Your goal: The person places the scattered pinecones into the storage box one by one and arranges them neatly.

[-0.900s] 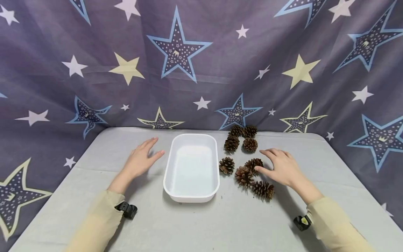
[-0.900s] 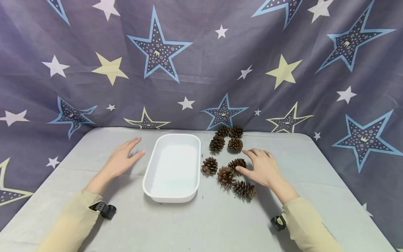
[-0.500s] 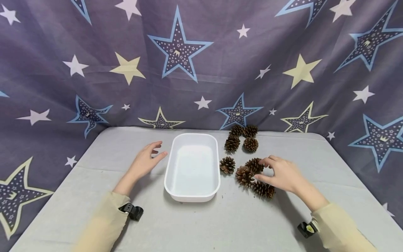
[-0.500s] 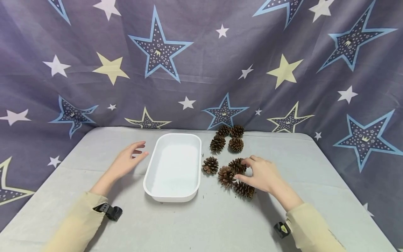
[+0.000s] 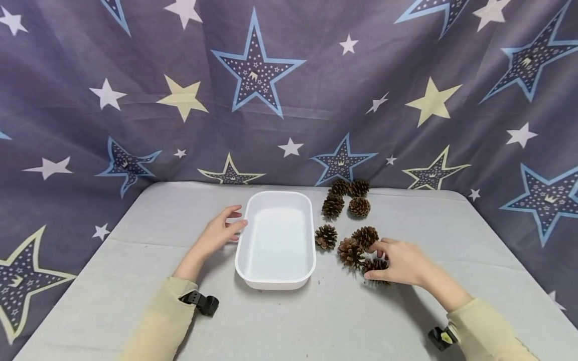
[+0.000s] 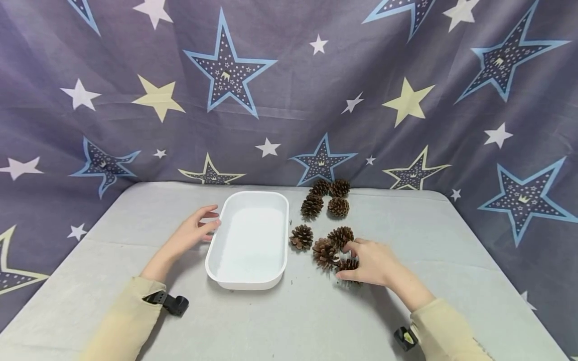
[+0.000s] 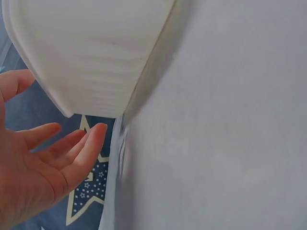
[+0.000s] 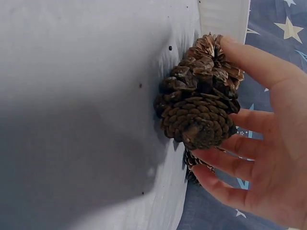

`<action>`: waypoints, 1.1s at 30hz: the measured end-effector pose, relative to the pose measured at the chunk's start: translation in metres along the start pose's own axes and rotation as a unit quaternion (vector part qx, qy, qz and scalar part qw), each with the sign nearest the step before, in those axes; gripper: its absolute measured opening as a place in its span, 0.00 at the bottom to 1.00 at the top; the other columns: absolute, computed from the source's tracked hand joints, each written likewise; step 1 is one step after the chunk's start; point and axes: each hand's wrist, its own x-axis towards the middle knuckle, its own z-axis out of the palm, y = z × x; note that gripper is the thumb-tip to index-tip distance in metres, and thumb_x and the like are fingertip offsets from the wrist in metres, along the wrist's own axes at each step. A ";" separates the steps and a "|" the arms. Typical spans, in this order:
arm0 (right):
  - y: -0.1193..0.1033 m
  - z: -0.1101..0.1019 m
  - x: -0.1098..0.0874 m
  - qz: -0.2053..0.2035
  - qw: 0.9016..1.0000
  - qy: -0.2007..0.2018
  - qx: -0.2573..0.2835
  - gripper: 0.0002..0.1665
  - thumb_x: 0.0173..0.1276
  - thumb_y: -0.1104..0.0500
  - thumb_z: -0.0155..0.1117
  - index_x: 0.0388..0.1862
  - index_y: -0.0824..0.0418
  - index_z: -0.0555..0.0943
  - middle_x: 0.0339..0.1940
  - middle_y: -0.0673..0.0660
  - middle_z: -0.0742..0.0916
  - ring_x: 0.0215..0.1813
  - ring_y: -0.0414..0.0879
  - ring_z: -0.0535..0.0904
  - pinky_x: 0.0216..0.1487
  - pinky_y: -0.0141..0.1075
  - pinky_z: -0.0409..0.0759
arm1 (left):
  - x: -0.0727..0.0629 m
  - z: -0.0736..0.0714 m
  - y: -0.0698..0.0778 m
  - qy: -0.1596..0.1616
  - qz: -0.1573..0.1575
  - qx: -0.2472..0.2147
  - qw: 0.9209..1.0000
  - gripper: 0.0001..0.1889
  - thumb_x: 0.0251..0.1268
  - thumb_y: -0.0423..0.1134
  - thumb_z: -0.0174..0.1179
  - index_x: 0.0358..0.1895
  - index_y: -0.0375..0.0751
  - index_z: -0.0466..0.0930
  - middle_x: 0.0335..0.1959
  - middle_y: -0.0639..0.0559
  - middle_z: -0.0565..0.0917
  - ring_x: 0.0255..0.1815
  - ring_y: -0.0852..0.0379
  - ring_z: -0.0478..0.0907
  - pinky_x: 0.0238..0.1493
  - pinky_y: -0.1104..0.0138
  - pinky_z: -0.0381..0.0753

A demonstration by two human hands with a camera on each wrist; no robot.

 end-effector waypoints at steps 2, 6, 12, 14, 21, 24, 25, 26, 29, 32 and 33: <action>0.000 0.001 0.000 -0.003 1.000 -0.002 0.001 0.41 0.43 0.30 0.65 0.47 0.58 0.79 0.43 0.59 0.83 0.40 0.54 0.80 0.38 0.52 0.80 | 0.000 0.002 0.001 -0.009 -0.004 -0.016 1.000 0.33 0.63 0.46 0.54 0.68 0.37 0.55 0.61 0.33 0.66 0.52 0.38 0.73 0.40 0.61 0.83; 0.000 0.003 0.000 -0.008 1.000 -0.006 0.002 0.42 0.41 0.30 0.66 0.47 0.59 0.78 0.42 0.58 0.83 0.40 0.53 0.80 0.39 0.51 0.80 | -0.001 0.006 0.002 -0.028 -0.010 -0.048 0.998 0.33 0.63 0.44 0.53 0.69 0.40 0.53 0.61 0.33 0.65 0.54 0.38 0.72 0.42 0.61 0.82; -0.001 0.005 0.000 -0.013 1.000 -0.017 0.008 0.42 0.41 0.32 0.67 0.47 0.60 0.78 0.44 0.60 0.83 0.41 0.56 0.80 0.40 0.52 0.80 | 0.001 0.011 0.001 -0.039 -0.021 -0.087 0.995 0.32 0.64 0.40 0.52 0.70 0.44 0.51 0.61 0.33 0.63 0.53 0.39 0.72 0.41 0.60 0.82; -0.001 0.006 0.000 -0.008 1.000 -0.020 0.009 0.42 0.41 0.32 0.67 0.48 0.60 0.77 0.45 0.61 0.83 0.42 0.56 0.80 0.41 0.52 0.79 | 0.001 0.011 -0.001 -0.044 -0.026 -0.098 0.994 0.33 0.64 0.40 0.52 0.70 0.45 0.49 0.61 0.32 0.63 0.52 0.40 0.73 0.40 0.59 0.82; -0.003 0.008 0.000 -0.003 0.999 -0.031 0.017 0.41 0.42 0.34 0.68 0.49 0.61 0.77 0.48 0.62 0.82 0.45 0.58 0.79 0.45 0.55 0.78 | 0.002 0.011 -0.005 -0.062 -0.040 -0.125 0.989 0.35 0.64 0.38 0.52 0.72 0.50 0.46 0.61 0.34 0.61 0.51 0.42 0.73 0.43 0.58 0.82; -0.003 0.007 0.000 -0.001 0.999 -0.036 0.023 0.39 0.43 0.36 0.69 0.48 0.60 0.78 0.47 0.61 0.83 0.45 0.58 0.79 0.46 0.55 0.77 | 0.001 0.011 -0.005 -0.062 -0.049 -0.127 0.989 0.35 0.63 0.38 0.51 0.72 0.52 0.46 0.61 0.35 0.62 0.52 0.44 0.73 0.44 0.59 0.81; -0.004 0.007 0.000 -0.002 0.999 -0.037 0.025 0.38 0.43 0.37 0.69 0.47 0.60 0.78 0.46 0.60 0.83 0.45 0.57 0.79 0.46 0.55 0.78 | 0.001 0.011 -0.005 -0.062 -0.053 -0.128 0.988 0.35 0.63 0.38 0.51 0.72 0.53 0.46 0.60 0.36 0.62 0.52 0.44 0.73 0.45 0.59 0.81; -0.004 0.007 0.000 -0.003 0.999 -0.039 0.024 0.37 0.43 0.37 0.69 0.47 0.60 0.78 0.46 0.60 0.83 0.44 0.57 0.79 0.45 0.54 0.78 | 0.000 0.011 -0.005 -0.061 -0.057 -0.128 0.988 0.35 0.63 0.38 0.51 0.72 0.54 0.47 0.60 0.36 0.62 0.52 0.45 0.73 0.45 0.60 0.81; -0.004 0.005 0.000 -0.008 0.999 -0.039 0.022 0.36 0.43 0.37 0.69 0.45 0.59 0.79 0.44 0.59 0.83 0.43 0.57 0.79 0.44 0.54 0.78 | 0.000 0.010 -0.005 -0.061 -0.062 -0.130 0.988 0.35 0.63 0.39 0.51 0.72 0.55 0.46 0.59 0.37 0.63 0.51 0.47 0.74 0.45 0.60 0.81; -0.004 0.002 -0.001 -0.015 0.999 -0.036 0.018 0.35 0.42 0.37 0.69 0.44 0.59 0.79 0.44 0.59 0.83 0.43 0.57 0.79 0.43 0.54 0.78 | 0.000 0.010 -0.005 -0.059 -0.066 -0.134 0.987 0.35 0.63 0.39 0.51 0.72 0.56 0.47 0.59 0.38 0.63 0.50 0.48 0.74 0.45 0.60 0.81; -0.004 0.001 -0.001 -0.018 0.999 -0.033 0.017 0.35 0.42 0.37 0.70 0.44 0.58 0.79 0.43 0.59 0.83 0.42 0.57 0.79 0.42 0.54 0.78 | 0.000 0.010 -0.005 -0.061 -0.066 -0.135 0.987 0.35 0.63 0.39 0.51 0.72 0.56 0.47 0.60 0.38 0.63 0.50 0.48 0.74 0.45 0.60 0.81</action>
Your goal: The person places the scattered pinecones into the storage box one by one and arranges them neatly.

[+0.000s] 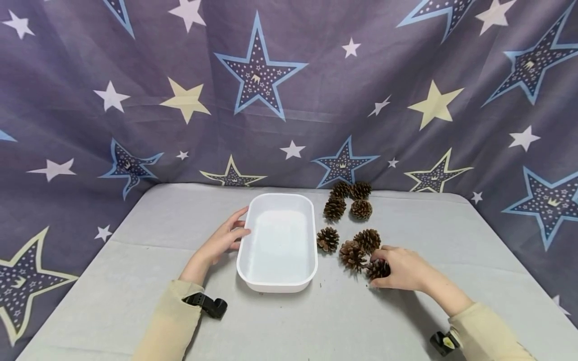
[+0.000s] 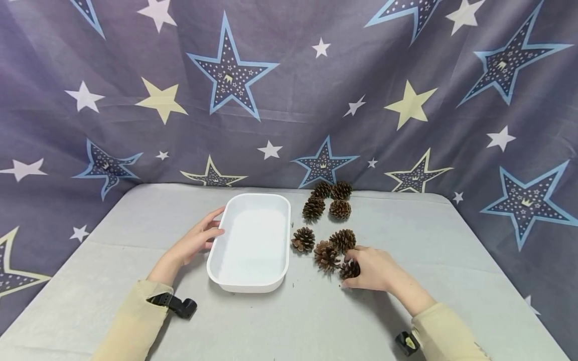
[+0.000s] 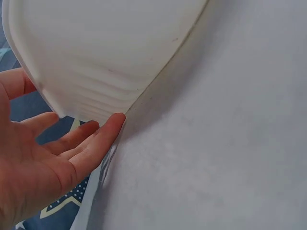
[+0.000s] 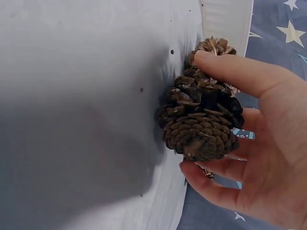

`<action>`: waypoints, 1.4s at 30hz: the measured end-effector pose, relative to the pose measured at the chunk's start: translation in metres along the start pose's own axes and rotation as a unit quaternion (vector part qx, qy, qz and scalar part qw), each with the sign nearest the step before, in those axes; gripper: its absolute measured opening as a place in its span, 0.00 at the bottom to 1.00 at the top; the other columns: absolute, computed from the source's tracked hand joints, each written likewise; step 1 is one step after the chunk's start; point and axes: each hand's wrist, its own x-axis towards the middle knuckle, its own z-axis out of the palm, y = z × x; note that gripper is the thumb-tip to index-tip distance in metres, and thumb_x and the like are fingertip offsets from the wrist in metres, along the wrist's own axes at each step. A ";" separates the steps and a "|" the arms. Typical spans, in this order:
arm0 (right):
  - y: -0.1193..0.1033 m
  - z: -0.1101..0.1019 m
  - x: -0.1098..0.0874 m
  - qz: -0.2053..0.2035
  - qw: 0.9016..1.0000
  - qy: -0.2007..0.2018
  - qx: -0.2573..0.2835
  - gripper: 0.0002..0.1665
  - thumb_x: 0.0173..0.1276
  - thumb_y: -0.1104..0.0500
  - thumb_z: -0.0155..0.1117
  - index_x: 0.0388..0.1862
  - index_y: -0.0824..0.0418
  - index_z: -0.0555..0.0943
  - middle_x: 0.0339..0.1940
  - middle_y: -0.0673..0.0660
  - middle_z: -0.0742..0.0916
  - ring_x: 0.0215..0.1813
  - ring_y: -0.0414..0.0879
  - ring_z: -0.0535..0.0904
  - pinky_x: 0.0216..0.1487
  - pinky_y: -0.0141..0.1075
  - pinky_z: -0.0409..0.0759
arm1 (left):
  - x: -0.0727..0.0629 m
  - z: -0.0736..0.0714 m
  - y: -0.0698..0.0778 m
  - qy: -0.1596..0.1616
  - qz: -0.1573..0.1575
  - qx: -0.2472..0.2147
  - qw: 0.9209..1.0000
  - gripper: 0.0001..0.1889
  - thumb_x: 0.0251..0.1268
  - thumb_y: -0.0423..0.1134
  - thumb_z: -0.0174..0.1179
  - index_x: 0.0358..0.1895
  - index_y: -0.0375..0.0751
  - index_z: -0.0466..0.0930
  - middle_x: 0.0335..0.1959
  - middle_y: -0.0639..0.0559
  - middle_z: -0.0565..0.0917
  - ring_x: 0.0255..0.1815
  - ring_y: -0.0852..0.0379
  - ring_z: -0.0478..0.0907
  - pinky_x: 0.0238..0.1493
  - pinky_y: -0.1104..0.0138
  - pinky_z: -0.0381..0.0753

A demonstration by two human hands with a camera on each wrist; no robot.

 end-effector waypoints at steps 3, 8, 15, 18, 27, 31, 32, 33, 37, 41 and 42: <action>0.000 -0.003 -0.001 -0.008 1.000 0.004 0.001 0.33 0.43 0.39 0.70 0.44 0.58 0.79 0.42 0.57 0.83 0.41 0.56 0.80 0.40 0.54 0.79 | 0.000 0.000 -0.001 -0.002 -0.002 -0.002 1.000 0.35 0.64 0.39 0.51 0.72 0.56 0.47 0.60 0.38 0.63 0.52 0.46 0.73 0.45 0.60 0.81; 0.002 -0.009 -0.001 -0.012 1.000 0.017 0.005 0.31 0.44 0.43 0.71 0.44 0.58 0.79 0.41 0.56 0.83 0.40 0.56 0.80 0.39 0.53 0.80 | 0.001 0.000 -0.003 -0.009 0.002 -0.003 1.000 0.34 0.65 0.39 0.50 0.72 0.56 0.46 0.61 0.37 0.63 0.54 0.45 0.72 0.46 0.60 0.81; 0.003 -0.014 0.004 -0.012 0.999 0.050 0.001 0.26 0.48 0.46 0.69 0.45 0.57 0.78 0.40 0.55 0.82 0.38 0.54 0.80 0.36 0.51 0.80 | -0.003 0.002 0.004 -0.018 0.005 -0.016 1.000 0.34 0.65 0.39 0.50 0.72 0.56 0.46 0.60 0.37 0.64 0.49 0.51 0.74 0.46 0.60 0.80; 0.002 -0.019 0.006 -0.015 0.998 0.064 0.004 0.26 0.48 0.47 0.69 0.45 0.57 0.78 0.39 0.54 0.82 0.36 0.53 0.80 0.35 0.48 0.81 | 0.001 0.002 -0.003 -0.015 0.006 -0.016 1.000 0.34 0.64 0.40 0.50 0.72 0.58 0.47 0.60 0.38 0.64 0.48 0.52 0.74 0.46 0.61 0.80; -0.002 -0.030 0.017 -0.015 0.995 0.102 0.000 0.28 0.50 0.47 0.68 0.50 0.55 0.78 0.45 0.56 0.82 0.39 0.55 0.80 0.35 0.49 0.80 | 0.001 0.000 -0.006 -0.015 0.008 -0.009 1.000 0.34 0.64 0.42 0.50 0.72 0.58 0.46 0.60 0.37 0.64 0.48 0.52 0.75 0.45 0.61 0.81; -0.003 -0.033 0.023 -0.015 0.993 0.118 0.003 0.28 0.51 0.48 0.68 0.51 0.54 0.77 0.46 0.56 0.82 0.43 0.56 0.80 0.39 0.51 0.79 | 0.002 0.000 -0.006 -0.014 0.005 -0.008 1.000 0.34 0.64 0.42 0.50 0.72 0.58 0.46 0.60 0.38 0.63 0.49 0.51 0.74 0.45 0.61 0.81; -0.004 -0.033 0.025 -0.015 0.993 0.120 0.005 0.28 0.51 0.48 0.68 0.52 0.54 0.77 0.47 0.57 0.82 0.44 0.56 0.79 0.40 0.52 0.79 | 0.003 -0.001 -0.006 -0.014 0.004 -0.008 1.000 0.34 0.64 0.42 0.50 0.72 0.59 0.46 0.60 0.38 0.63 0.49 0.51 0.74 0.45 0.61 0.81; -0.004 -0.034 0.026 -0.014 0.992 0.123 0.006 0.28 0.51 0.48 0.68 0.52 0.54 0.77 0.47 0.57 0.82 0.45 0.56 0.79 0.42 0.53 0.78 | 0.003 -0.001 -0.006 -0.015 0.004 -0.008 1.000 0.34 0.65 0.42 0.50 0.72 0.58 0.46 0.60 0.38 0.63 0.49 0.50 0.74 0.46 0.61 0.80; -0.006 -0.036 0.033 -0.014 0.992 0.127 0.015 0.30 0.52 0.48 0.67 0.54 0.55 0.76 0.50 0.59 0.81 0.50 0.58 0.77 0.48 0.55 0.76 | 0.002 -0.001 -0.006 -0.017 0.005 -0.010 1.000 0.35 0.65 0.42 0.50 0.72 0.57 0.45 0.60 0.37 0.63 0.50 0.50 0.74 0.46 0.61 0.81; -0.009 -0.036 0.038 -0.013 0.991 0.129 0.028 0.30 0.53 0.48 0.67 0.55 0.54 0.75 0.54 0.60 0.79 0.53 0.59 0.75 0.52 0.57 0.73 | 0.002 -0.001 -0.005 -0.016 0.002 -0.011 1.000 0.34 0.65 0.42 0.50 0.72 0.58 0.45 0.60 0.38 0.63 0.51 0.49 0.73 0.46 0.61 0.80; -0.010 -0.037 0.039 -0.012 0.991 0.129 0.030 0.29 0.53 0.49 0.67 0.55 0.54 0.75 0.54 0.60 0.79 0.54 0.59 0.75 0.52 0.57 0.73 | 0.002 -0.001 -0.005 -0.016 0.003 -0.010 1.000 0.34 0.65 0.42 0.50 0.72 0.58 0.45 0.60 0.38 0.63 0.51 0.49 0.73 0.46 0.61 0.80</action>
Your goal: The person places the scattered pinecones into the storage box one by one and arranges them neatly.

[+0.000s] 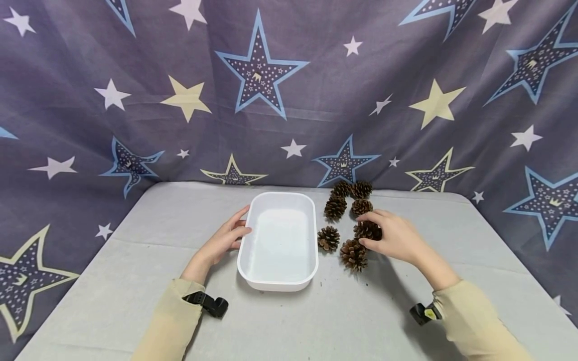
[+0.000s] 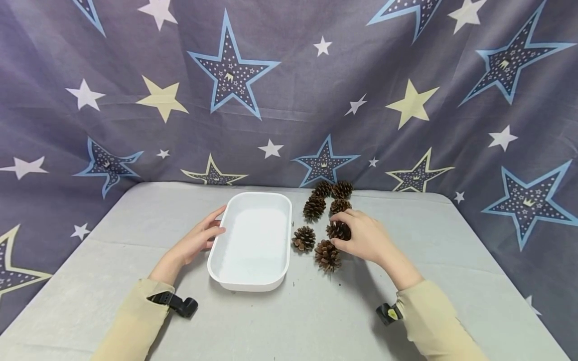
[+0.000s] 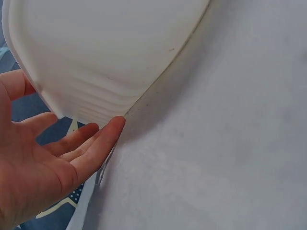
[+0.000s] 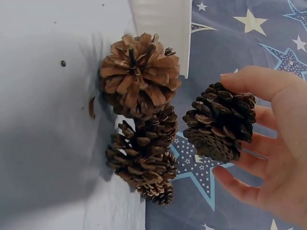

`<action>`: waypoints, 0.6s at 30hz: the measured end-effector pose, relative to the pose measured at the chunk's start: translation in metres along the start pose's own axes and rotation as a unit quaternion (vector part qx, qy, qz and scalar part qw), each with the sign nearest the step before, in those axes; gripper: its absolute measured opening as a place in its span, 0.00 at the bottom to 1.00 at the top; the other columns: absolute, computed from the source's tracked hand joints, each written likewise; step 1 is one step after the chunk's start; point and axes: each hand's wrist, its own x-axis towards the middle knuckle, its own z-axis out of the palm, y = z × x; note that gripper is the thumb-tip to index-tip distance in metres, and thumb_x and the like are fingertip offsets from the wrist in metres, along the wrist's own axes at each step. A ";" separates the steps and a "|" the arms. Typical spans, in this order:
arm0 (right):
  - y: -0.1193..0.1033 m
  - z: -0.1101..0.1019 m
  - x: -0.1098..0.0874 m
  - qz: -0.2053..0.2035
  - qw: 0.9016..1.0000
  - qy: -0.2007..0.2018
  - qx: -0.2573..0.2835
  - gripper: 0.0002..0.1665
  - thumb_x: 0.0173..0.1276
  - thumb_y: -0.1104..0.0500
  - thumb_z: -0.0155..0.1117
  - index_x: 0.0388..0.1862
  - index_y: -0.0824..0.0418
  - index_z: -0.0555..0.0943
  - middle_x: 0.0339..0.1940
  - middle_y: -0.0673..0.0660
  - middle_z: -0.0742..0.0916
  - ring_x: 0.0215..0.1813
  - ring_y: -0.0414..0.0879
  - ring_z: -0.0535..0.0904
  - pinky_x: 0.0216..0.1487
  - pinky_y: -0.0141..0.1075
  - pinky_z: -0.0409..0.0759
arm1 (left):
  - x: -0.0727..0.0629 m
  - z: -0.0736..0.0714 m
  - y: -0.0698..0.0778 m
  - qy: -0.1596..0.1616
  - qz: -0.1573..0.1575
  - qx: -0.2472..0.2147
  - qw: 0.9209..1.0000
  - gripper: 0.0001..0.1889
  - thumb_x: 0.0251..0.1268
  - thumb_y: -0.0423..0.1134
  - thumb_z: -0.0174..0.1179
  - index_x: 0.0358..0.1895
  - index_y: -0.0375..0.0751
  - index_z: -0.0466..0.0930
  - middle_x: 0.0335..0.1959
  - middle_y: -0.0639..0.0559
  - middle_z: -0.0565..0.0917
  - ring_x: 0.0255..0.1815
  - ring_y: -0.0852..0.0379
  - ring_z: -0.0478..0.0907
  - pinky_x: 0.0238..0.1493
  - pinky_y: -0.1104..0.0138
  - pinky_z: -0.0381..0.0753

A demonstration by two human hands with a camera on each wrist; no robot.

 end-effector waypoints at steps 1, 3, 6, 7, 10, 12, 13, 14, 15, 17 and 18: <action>0.000 0.000 0.001 0.002 1.000 0.001 0.001 0.29 0.53 0.48 0.67 0.55 0.54 0.75 0.55 0.61 0.79 0.55 0.59 0.74 0.53 0.57 0.72 | 0.000 0.000 0.000 0.000 0.001 0.001 1.000 0.34 0.65 0.42 0.50 0.72 0.58 0.45 0.61 0.38 0.63 0.51 0.49 0.73 0.46 0.61 0.80; -0.001 0.001 0.003 0.004 1.000 0.002 0.004 0.29 0.53 0.48 0.67 0.55 0.53 0.75 0.55 0.60 0.79 0.55 0.59 0.74 0.53 0.57 0.72 | 0.000 0.001 0.000 0.003 0.000 0.002 1.000 0.34 0.65 0.42 0.50 0.72 0.58 0.46 0.61 0.38 0.63 0.51 0.49 0.73 0.46 0.61 0.80; -0.003 0.001 0.008 0.006 1.000 0.005 0.004 0.29 0.53 0.48 0.67 0.55 0.53 0.75 0.55 0.59 0.79 0.56 0.58 0.74 0.54 0.57 0.72 | -0.001 0.001 0.000 0.002 0.003 0.003 1.000 0.34 0.65 0.42 0.50 0.72 0.58 0.46 0.61 0.38 0.63 0.52 0.49 0.73 0.47 0.61 0.80; -0.004 0.001 0.010 0.007 1.000 0.006 0.005 0.29 0.53 0.47 0.67 0.55 0.53 0.76 0.55 0.59 0.79 0.56 0.58 0.74 0.54 0.57 0.72 | -0.001 0.001 0.000 0.001 0.003 0.003 1.000 0.34 0.65 0.42 0.50 0.72 0.58 0.46 0.60 0.38 0.63 0.52 0.49 0.73 0.47 0.61 0.80; -0.006 0.002 0.016 0.005 1.000 0.009 0.007 0.29 0.53 0.47 0.67 0.55 0.53 0.75 0.55 0.58 0.79 0.56 0.57 0.73 0.55 0.57 0.71 | 0.000 0.001 0.000 0.001 0.004 0.002 1.000 0.33 0.65 0.42 0.49 0.72 0.59 0.46 0.60 0.38 0.63 0.51 0.50 0.72 0.47 0.61 0.80; -0.008 0.004 0.021 0.000 1.000 0.012 0.008 0.29 0.53 0.47 0.67 0.55 0.53 0.76 0.54 0.57 0.80 0.56 0.57 0.74 0.55 0.56 0.71 | 0.000 0.001 0.000 0.003 0.004 0.001 1.000 0.33 0.65 0.42 0.49 0.72 0.59 0.47 0.60 0.38 0.63 0.51 0.50 0.73 0.47 0.61 0.80; -0.009 0.005 0.023 -0.002 1.000 0.013 0.010 0.29 0.53 0.47 0.67 0.55 0.54 0.76 0.53 0.57 0.80 0.56 0.56 0.74 0.56 0.55 0.71 | 0.000 0.001 -0.001 0.003 0.005 0.001 1.000 0.33 0.65 0.42 0.50 0.72 0.59 0.47 0.60 0.38 0.63 0.51 0.50 0.73 0.47 0.61 0.80; -0.010 0.006 0.025 -0.007 1.000 0.015 0.012 0.29 0.53 0.48 0.67 0.54 0.54 0.76 0.52 0.57 0.81 0.55 0.56 0.74 0.56 0.54 0.71 | 0.000 0.001 -0.001 0.003 0.005 0.001 1.000 0.34 0.65 0.42 0.50 0.72 0.59 0.47 0.60 0.38 0.63 0.51 0.51 0.73 0.48 0.61 0.80; -0.011 0.007 0.027 -0.009 1.000 0.016 0.013 0.29 0.53 0.48 0.67 0.54 0.55 0.76 0.52 0.56 0.81 0.54 0.56 0.75 0.56 0.53 0.72 | 0.000 0.001 -0.001 0.003 0.006 0.002 1.000 0.34 0.65 0.42 0.50 0.72 0.59 0.47 0.60 0.38 0.63 0.51 0.51 0.73 0.48 0.61 0.80; -0.013 0.009 0.030 -0.013 1.000 0.018 0.015 0.29 0.53 0.47 0.67 0.53 0.55 0.76 0.50 0.56 0.82 0.53 0.55 0.75 0.55 0.52 0.72 | 0.000 0.001 -0.001 0.003 0.006 0.001 1.000 0.34 0.64 0.42 0.50 0.72 0.59 0.47 0.61 0.38 0.63 0.51 0.51 0.73 0.48 0.61 0.80; -0.014 0.011 0.032 -0.013 1.000 0.019 0.017 0.29 0.53 0.47 0.67 0.53 0.55 0.76 0.50 0.56 0.82 0.54 0.55 0.75 0.55 0.52 0.72 | 0.000 0.001 -0.001 0.003 0.006 0.000 1.000 0.34 0.64 0.42 0.50 0.72 0.58 0.47 0.61 0.38 0.63 0.51 0.51 0.73 0.48 0.61 0.80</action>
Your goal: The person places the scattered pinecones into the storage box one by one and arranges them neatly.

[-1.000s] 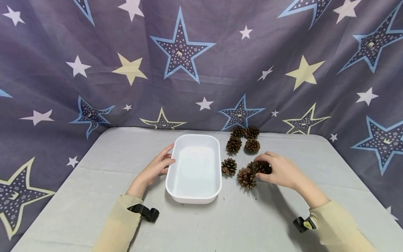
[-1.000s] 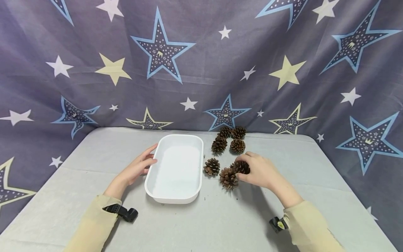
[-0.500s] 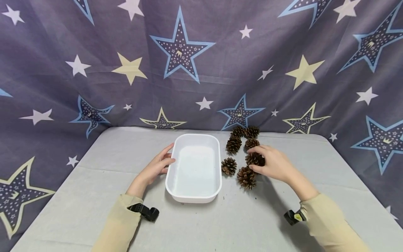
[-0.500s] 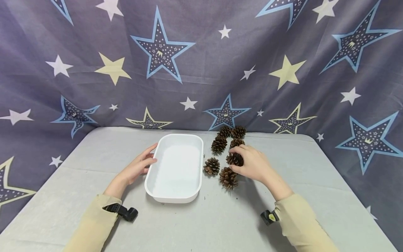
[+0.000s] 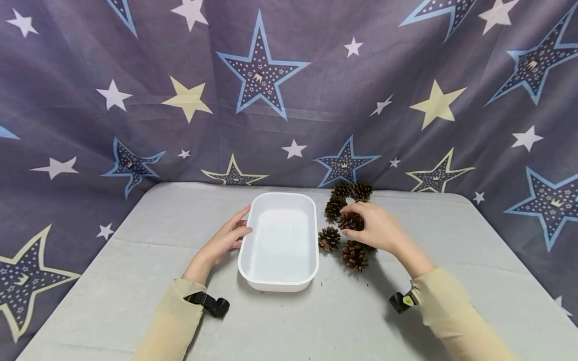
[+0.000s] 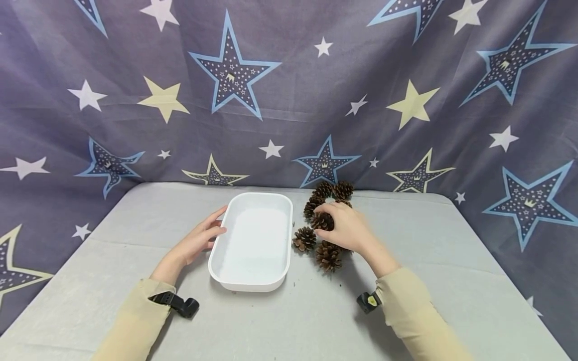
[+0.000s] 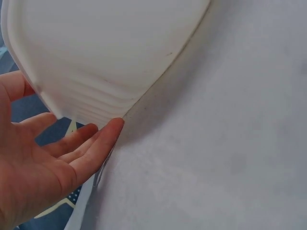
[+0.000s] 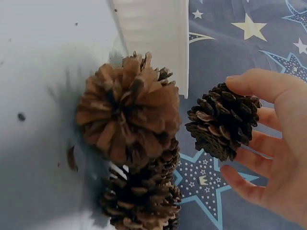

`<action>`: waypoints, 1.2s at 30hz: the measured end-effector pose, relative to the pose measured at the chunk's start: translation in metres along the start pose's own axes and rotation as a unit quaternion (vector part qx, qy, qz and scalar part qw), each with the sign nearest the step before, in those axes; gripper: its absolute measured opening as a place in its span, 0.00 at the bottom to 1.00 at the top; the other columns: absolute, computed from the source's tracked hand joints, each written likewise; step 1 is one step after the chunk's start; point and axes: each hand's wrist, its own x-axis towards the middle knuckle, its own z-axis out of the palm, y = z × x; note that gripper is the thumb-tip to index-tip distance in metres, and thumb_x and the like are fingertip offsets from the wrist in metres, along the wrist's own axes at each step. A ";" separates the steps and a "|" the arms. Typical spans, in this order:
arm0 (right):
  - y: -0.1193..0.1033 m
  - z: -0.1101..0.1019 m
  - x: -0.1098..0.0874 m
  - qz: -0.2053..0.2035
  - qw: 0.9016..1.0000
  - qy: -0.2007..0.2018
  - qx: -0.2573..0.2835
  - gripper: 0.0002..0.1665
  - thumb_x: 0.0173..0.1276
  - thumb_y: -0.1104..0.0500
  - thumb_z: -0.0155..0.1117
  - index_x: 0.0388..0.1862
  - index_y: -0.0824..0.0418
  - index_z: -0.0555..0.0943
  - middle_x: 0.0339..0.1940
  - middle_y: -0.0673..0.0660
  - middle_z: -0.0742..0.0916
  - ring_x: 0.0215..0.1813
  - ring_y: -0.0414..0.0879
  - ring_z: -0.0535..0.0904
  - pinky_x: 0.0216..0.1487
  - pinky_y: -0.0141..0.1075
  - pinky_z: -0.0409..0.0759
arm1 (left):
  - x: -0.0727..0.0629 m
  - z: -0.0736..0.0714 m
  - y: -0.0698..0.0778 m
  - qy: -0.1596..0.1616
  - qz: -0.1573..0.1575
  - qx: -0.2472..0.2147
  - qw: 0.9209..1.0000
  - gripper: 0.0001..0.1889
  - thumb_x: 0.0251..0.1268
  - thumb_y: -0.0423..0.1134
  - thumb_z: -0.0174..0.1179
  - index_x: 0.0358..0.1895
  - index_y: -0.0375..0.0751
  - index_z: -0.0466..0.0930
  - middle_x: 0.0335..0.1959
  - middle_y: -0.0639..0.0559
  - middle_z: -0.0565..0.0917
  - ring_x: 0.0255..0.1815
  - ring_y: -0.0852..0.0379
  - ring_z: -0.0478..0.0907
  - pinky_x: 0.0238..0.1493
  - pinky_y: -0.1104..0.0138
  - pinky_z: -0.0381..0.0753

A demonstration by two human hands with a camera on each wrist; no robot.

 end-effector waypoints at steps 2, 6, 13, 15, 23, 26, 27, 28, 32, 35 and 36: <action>-0.001 0.002 0.003 0.003 1.000 0.002 0.005 0.29 0.53 0.47 0.67 0.53 0.55 0.76 0.51 0.56 0.81 0.54 0.55 0.75 0.55 0.52 0.72 | 0.000 0.000 0.000 0.001 -0.001 0.000 1.000 0.34 0.64 0.42 0.50 0.72 0.59 0.47 0.61 0.39 0.63 0.51 0.51 0.73 0.48 0.61 0.80; -0.003 0.004 0.008 0.016 1.000 0.004 0.013 0.29 0.52 0.47 0.68 0.54 0.54 0.76 0.53 0.55 0.80 0.56 0.56 0.73 0.56 0.53 0.71 | 0.000 0.000 0.001 0.002 -0.002 -0.001 1.000 0.34 0.64 0.42 0.50 0.72 0.59 0.47 0.61 0.39 0.64 0.51 0.51 0.73 0.48 0.61 0.80; -0.003 0.008 0.020 0.029 0.999 -0.001 0.025 0.29 0.52 0.46 0.67 0.53 0.53 0.76 0.50 0.53 0.82 0.54 0.53 0.74 0.54 0.51 0.73 | 0.000 -0.001 0.000 0.000 0.002 0.000 1.000 0.34 0.65 0.43 0.50 0.72 0.58 0.47 0.61 0.38 0.64 0.51 0.50 0.73 0.48 0.61 0.79; -0.004 0.009 0.024 0.031 0.999 -0.002 0.030 0.29 0.53 0.45 0.67 0.53 0.53 0.76 0.50 0.53 0.82 0.53 0.52 0.75 0.54 0.51 0.73 | 0.000 -0.001 -0.001 0.000 0.002 -0.001 1.000 0.34 0.65 0.42 0.50 0.72 0.59 0.47 0.61 0.38 0.64 0.51 0.51 0.73 0.48 0.61 0.79; -0.009 0.014 0.038 0.045 0.998 0.004 0.048 0.31 0.51 0.42 0.68 0.54 0.51 0.76 0.49 0.54 0.82 0.52 0.52 0.75 0.53 0.50 0.73 | 0.000 -0.001 -0.001 0.005 0.001 -0.001 1.000 0.34 0.64 0.42 0.50 0.72 0.59 0.47 0.61 0.38 0.64 0.49 0.52 0.73 0.47 0.61 0.80; -0.011 0.015 0.042 0.053 0.997 -0.002 0.052 0.32 0.51 0.41 0.68 0.54 0.52 0.75 0.49 0.54 0.82 0.52 0.52 0.75 0.52 0.49 0.74 | -0.001 -0.001 0.000 0.004 0.002 0.000 1.000 0.34 0.64 0.42 0.50 0.72 0.59 0.47 0.61 0.38 0.64 0.50 0.51 0.73 0.47 0.61 0.80; -0.012 0.015 0.044 0.055 0.997 -0.003 0.052 0.32 0.51 0.41 0.68 0.54 0.52 0.75 0.49 0.54 0.82 0.52 0.52 0.75 0.52 0.49 0.74 | -0.002 0.000 -0.001 0.003 0.003 0.000 1.000 0.34 0.64 0.42 0.50 0.72 0.58 0.47 0.61 0.38 0.64 0.50 0.51 0.73 0.47 0.61 0.80; -0.013 0.015 0.045 0.057 0.997 -0.004 0.053 0.32 0.51 0.41 0.68 0.54 0.52 0.75 0.49 0.55 0.82 0.52 0.52 0.75 0.52 0.49 0.74 | -0.002 0.000 0.000 0.003 0.003 0.000 1.000 0.34 0.65 0.42 0.50 0.72 0.58 0.47 0.61 0.38 0.64 0.50 0.51 0.73 0.47 0.61 0.80; -0.016 0.017 0.050 0.055 0.997 0.003 0.054 0.32 0.52 0.42 0.68 0.54 0.51 0.75 0.49 0.53 0.81 0.50 0.50 0.75 0.49 0.47 0.75 | -0.002 0.000 0.000 0.004 0.002 -0.001 1.000 0.33 0.65 0.42 0.49 0.71 0.59 0.47 0.61 0.38 0.64 0.50 0.51 0.73 0.47 0.60 0.80; -0.019 0.019 0.054 0.048 0.997 0.014 0.056 0.31 0.52 0.42 0.68 0.54 0.50 0.75 0.47 0.51 0.80 0.46 0.46 0.75 0.44 0.43 0.76 | -0.002 0.000 0.001 0.006 0.000 -0.001 1.000 0.33 0.65 0.42 0.49 0.72 0.59 0.47 0.61 0.38 0.64 0.51 0.50 0.73 0.47 0.60 0.80; -0.020 0.020 0.055 0.045 0.997 0.017 0.058 0.31 0.52 0.42 0.68 0.54 0.50 0.75 0.46 0.50 0.79 0.45 0.46 0.74 0.42 0.42 0.76 | -0.002 0.000 0.001 0.007 -0.001 -0.002 1.000 0.33 0.65 0.41 0.49 0.72 0.59 0.47 0.61 0.38 0.64 0.51 0.49 0.73 0.47 0.60 0.80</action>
